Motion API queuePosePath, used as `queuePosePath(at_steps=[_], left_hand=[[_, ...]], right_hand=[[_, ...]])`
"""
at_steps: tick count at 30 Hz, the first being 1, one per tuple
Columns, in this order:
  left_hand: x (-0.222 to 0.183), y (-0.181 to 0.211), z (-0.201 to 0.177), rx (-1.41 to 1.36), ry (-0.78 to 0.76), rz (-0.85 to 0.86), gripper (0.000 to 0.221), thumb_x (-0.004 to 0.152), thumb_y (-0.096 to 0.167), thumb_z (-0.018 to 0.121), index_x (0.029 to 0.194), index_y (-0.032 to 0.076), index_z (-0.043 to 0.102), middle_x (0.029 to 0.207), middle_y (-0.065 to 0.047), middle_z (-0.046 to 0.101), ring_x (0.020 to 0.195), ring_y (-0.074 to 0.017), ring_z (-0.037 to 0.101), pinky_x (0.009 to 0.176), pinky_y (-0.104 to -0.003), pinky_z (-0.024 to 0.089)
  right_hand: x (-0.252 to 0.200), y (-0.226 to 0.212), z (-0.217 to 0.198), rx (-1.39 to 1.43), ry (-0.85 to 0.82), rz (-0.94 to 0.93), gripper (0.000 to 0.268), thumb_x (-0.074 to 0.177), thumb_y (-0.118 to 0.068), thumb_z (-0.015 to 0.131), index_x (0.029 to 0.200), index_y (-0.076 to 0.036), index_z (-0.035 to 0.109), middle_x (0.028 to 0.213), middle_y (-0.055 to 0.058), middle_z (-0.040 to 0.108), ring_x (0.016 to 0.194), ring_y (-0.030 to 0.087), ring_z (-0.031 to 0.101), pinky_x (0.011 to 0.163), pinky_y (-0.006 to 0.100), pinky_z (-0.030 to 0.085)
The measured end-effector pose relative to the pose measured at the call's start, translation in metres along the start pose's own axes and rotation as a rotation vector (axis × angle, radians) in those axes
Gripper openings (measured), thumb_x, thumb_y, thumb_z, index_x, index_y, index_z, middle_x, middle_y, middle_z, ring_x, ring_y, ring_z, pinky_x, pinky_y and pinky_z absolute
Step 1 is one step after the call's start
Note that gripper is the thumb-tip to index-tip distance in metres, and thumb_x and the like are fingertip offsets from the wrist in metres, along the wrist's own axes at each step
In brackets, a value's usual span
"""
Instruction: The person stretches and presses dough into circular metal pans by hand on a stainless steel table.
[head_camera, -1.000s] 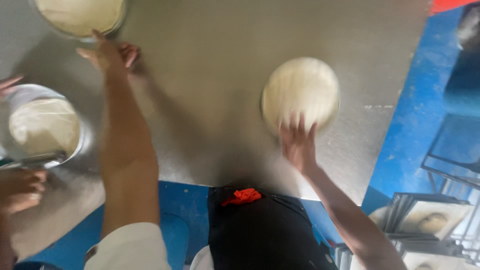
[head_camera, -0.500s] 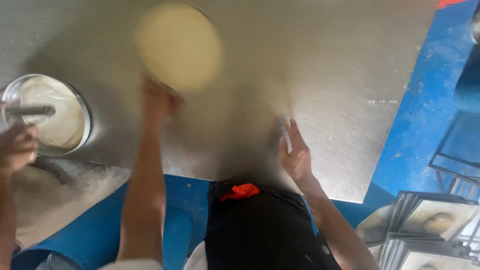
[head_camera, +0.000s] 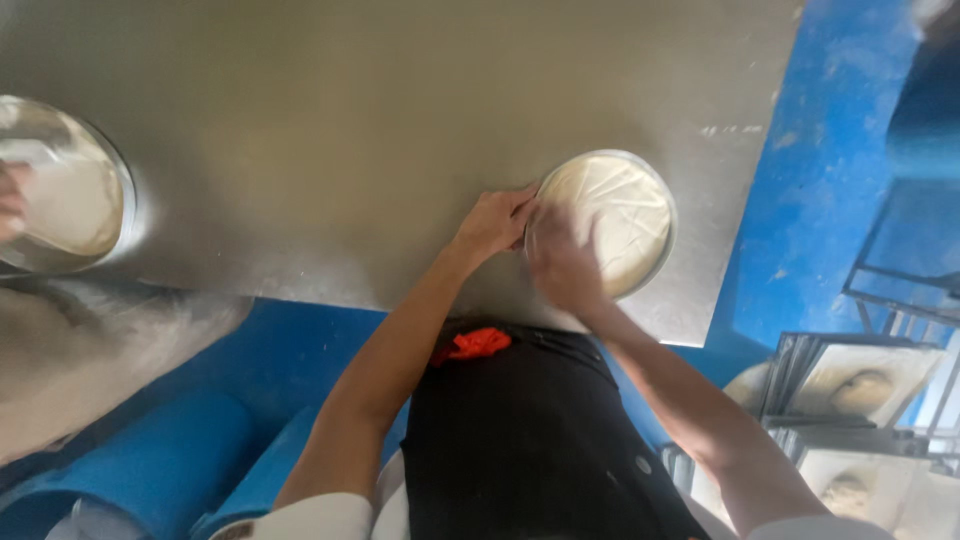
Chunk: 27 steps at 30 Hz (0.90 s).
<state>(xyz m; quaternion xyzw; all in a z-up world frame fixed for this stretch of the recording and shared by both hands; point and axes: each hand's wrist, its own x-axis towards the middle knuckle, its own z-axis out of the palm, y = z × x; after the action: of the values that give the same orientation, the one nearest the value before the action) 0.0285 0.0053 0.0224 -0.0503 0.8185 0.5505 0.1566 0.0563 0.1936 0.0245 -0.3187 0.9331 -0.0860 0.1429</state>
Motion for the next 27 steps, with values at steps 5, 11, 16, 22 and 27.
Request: queuePosePath(at_steps=[5, 11, 16, 22, 27], left_hand=[[-0.003, 0.005, -0.003, -0.131, -0.082, -0.235, 0.037, 0.103, 0.028, 0.053, 0.134, 0.013, 0.065, 0.070, -0.012, 0.073, 0.055, -0.0179, 0.070, 0.056, -0.034, 0.061], [-0.003, 0.010, 0.000, -0.121, -0.059, -0.218, 0.033, 0.105, 0.028, 0.053, 0.128, 0.012, 0.071, 0.071, -0.010, 0.073, 0.056, -0.0180, 0.074, 0.057, -0.034, 0.063], [-0.007, 0.011, 0.009, -0.115, -0.003, -0.144, 0.033, 0.102, 0.023, 0.052, 0.127, 0.011, 0.070, 0.072, -0.009, 0.072, 0.052, -0.0192, 0.072, 0.053, -0.034, 0.062], [0.000, 0.005, 0.001, -0.290, -0.019, -0.236, 0.036, 0.107, 0.029, 0.053, 0.112, 0.002, 0.076, 0.071, -0.011, 0.071, 0.057, -0.0173, 0.068, 0.053, -0.035, 0.058], [0.000, 0.009, 0.008, -0.190, 0.022, -0.288, 0.033, 0.102, 0.029, 0.056, 0.117, 0.006, 0.075, 0.073, -0.008, 0.073, 0.058, -0.0145, 0.071, 0.056, -0.032, 0.062]], right_hand=[[0.021, 0.014, -0.007, -0.073, -0.063, -0.104, 0.061, 0.104, -0.032, 0.038, 0.153, 0.004, 0.043, 0.162, 0.024, 0.036, 0.153, 0.038, 0.027, 0.118, 0.071, 0.018], [0.031, 0.011, -0.031, -0.045, -0.088, 0.020, 0.055, 0.108, -0.033, 0.033, 0.150, -0.001, 0.047, 0.159, 0.020, 0.044, 0.153, 0.036, 0.031, 0.122, 0.068, 0.016], [0.045, 0.033, -0.020, -0.160, 0.224, -0.027, 0.063, 0.107, -0.038, 0.031, 0.148, 0.007, 0.050, 0.154, 0.024, 0.047, 0.146, 0.038, 0.034, 0.113, 0.067, 0.017], [0.041, 0.034, -0.036, -0.251, -0.406, -0.134, 0.060, 0.107, -0.036, 0.033, 0.154, -0.001, 0.045, 0.163, 0.015, 0.039, 0.156, 0.032, 0.026, 0.129, 0.062, 0.013], [0.024, 0.015, -0.016, -0.039, -0.133, -0.089, 0.060, 0.104, -0.035, 0.034, 0.150, 0.001, 0.044, 0.164, 0.020, 0.032, 0.154, 0.033, 0.022, 0.120, 0.066, 0.010]])
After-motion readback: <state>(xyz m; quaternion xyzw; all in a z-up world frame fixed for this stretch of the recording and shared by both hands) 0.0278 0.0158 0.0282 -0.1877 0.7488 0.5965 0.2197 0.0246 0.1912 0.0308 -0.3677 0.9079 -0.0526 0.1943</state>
